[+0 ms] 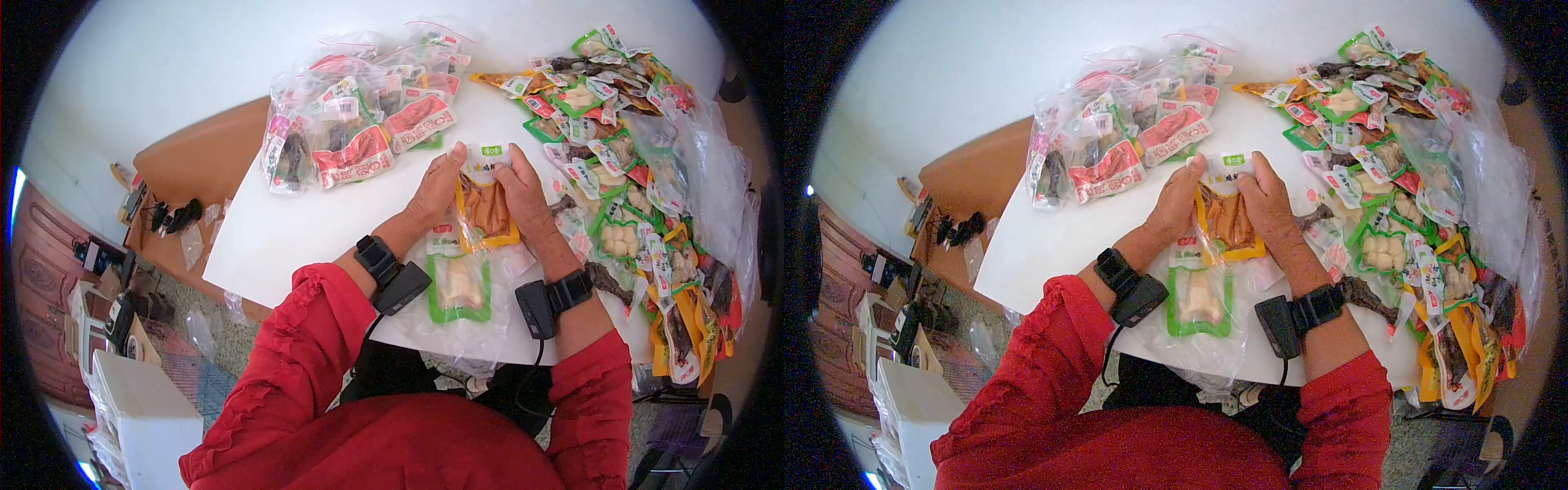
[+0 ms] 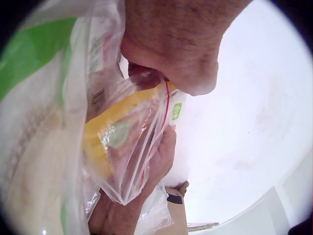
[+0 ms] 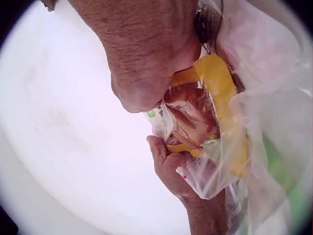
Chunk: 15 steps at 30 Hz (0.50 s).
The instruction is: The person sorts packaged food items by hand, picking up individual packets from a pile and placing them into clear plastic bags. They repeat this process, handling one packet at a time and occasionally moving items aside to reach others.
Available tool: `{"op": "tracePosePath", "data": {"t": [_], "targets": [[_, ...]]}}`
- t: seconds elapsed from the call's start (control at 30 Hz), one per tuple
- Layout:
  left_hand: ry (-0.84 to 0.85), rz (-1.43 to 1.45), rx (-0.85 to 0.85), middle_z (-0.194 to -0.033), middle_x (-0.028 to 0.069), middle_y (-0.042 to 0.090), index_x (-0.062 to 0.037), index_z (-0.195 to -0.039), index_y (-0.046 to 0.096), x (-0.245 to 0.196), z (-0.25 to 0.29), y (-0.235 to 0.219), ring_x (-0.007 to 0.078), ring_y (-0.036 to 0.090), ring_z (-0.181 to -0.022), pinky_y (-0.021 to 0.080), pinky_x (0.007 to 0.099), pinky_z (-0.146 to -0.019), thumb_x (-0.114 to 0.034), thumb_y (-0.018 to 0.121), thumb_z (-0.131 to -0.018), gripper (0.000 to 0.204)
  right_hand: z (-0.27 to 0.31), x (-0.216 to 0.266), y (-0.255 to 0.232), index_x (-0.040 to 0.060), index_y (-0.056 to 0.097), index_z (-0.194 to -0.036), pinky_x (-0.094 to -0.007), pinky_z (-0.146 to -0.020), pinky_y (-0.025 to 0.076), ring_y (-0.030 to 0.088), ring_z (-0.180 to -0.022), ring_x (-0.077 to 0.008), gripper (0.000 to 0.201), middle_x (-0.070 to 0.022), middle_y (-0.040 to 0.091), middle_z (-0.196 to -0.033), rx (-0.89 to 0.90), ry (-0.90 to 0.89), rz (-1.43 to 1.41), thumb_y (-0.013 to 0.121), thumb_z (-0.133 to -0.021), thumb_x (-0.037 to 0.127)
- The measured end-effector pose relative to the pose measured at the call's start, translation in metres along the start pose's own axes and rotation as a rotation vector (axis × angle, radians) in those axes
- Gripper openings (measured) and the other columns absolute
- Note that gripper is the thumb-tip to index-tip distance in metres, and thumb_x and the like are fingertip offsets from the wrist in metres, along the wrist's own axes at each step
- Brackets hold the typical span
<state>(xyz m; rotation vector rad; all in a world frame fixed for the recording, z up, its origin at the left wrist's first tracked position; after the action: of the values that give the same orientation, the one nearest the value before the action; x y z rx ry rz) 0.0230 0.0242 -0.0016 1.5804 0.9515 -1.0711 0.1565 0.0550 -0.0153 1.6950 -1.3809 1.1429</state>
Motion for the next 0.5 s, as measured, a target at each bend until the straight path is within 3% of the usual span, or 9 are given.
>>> {"op": "tracePosePath", "data": {"t": [0.5], "targets": [[-0.029,0.089,0.009,-0.102,0.0111,0.056,0.0034,-0.107,0.049,-0.0012,0.0001,0.0004,0.0160,0.055,-0.091,0.043,0.0267,-0.082,-0.046,0.029,-0.090,0.056,0.0019,0.0076,0.0018,-0.0038,0.041,-0.101,-0.0303,-0.069,0.043,0.052,-0.076,-0.0182,0.028,-0.0156,0.054,-0.081,0.031,0.010,-0.015,0.040,-0.075,0.007]]}}
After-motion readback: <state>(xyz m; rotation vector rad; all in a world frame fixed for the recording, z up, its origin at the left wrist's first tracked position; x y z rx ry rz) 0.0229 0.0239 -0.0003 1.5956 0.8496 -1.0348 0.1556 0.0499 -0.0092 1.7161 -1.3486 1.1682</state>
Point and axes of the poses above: each hand's wrist, its own z-axis away from the middle knuckle, its own y-axis out of the palm, x = y × z, the point moved 3 cm from there along -z, towards the middle knuckle
